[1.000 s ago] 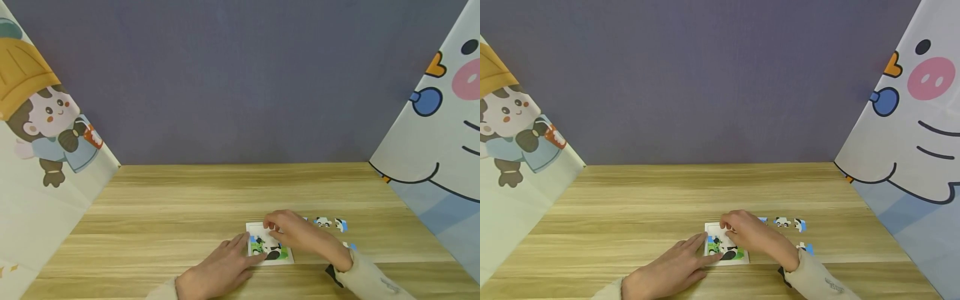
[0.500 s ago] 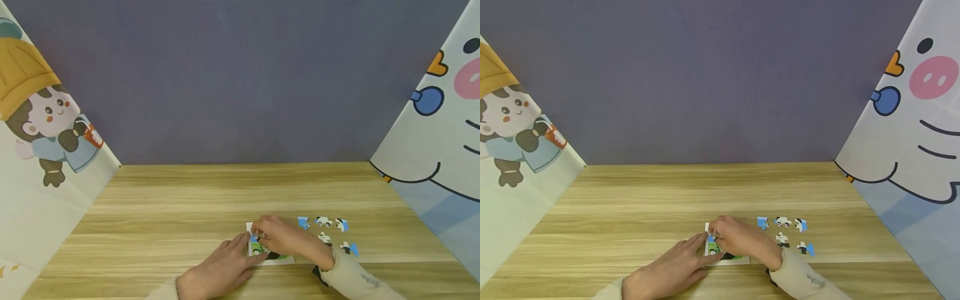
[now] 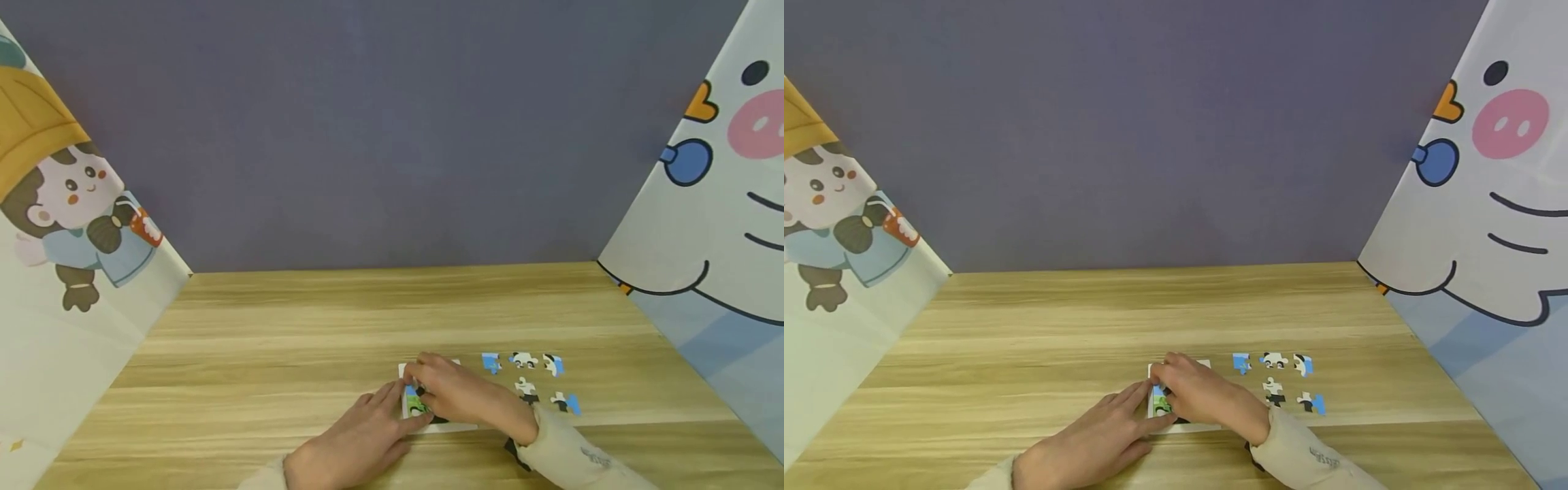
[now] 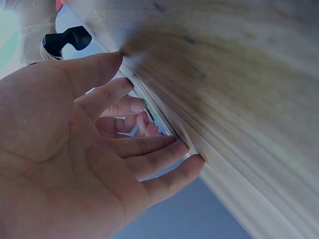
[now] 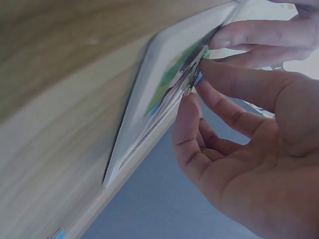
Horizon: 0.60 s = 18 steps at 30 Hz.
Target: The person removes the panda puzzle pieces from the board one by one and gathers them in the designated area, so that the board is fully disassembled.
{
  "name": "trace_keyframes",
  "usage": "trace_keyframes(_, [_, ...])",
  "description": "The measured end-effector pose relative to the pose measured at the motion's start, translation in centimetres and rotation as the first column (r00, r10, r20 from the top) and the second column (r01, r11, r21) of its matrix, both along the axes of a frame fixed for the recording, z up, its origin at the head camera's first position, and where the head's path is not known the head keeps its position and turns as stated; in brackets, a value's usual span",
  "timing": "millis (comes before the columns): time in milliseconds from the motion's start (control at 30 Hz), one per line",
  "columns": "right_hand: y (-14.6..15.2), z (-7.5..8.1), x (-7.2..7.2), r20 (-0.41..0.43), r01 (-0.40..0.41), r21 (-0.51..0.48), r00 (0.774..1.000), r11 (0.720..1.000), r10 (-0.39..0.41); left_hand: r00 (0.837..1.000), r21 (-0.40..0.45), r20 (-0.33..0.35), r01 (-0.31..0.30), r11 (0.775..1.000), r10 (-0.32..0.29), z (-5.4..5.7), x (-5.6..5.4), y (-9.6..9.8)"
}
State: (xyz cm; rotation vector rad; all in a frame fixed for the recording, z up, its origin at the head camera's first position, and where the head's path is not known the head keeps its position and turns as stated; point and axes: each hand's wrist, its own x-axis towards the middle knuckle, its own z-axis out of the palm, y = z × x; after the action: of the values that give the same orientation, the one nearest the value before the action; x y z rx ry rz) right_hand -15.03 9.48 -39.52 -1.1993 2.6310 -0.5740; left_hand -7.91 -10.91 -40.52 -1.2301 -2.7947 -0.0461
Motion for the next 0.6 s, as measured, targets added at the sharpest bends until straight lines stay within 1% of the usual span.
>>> trace_keyframes(200, [0.18,0.12,-0.24,-0.01,-0.004,-0.032,1.0,0.999,0.003,0.997,-0.012,0.073,-0.025,1.0,0.026,0.1,-0.06,0.08])
trace_keyframes(300, [0.35,0.31,-0.39,-0.015,0.005,-0.053,1.0,0.999,-0.006,0.996,-0.011,0.084,-0.025,1.0,0.026,0.07,-0.1,0.1])
trace_keyframes(367, [0.43,0.41,-0.47,-0.008,0.009,-0.069,1.0,0.998,-0.01,0.997,-0.008,0.069,-0.019,1.0,0.019,0.03,-0.09,0.09])
trace_keyframes(600, [0.44,0.48,-0.65,0.023,0.014,-0.102,1.0,0.995,-0.012,1.0,0.009,-0.017,0.001,1.0,-0.001,-0.18,-0.02,-0.01])
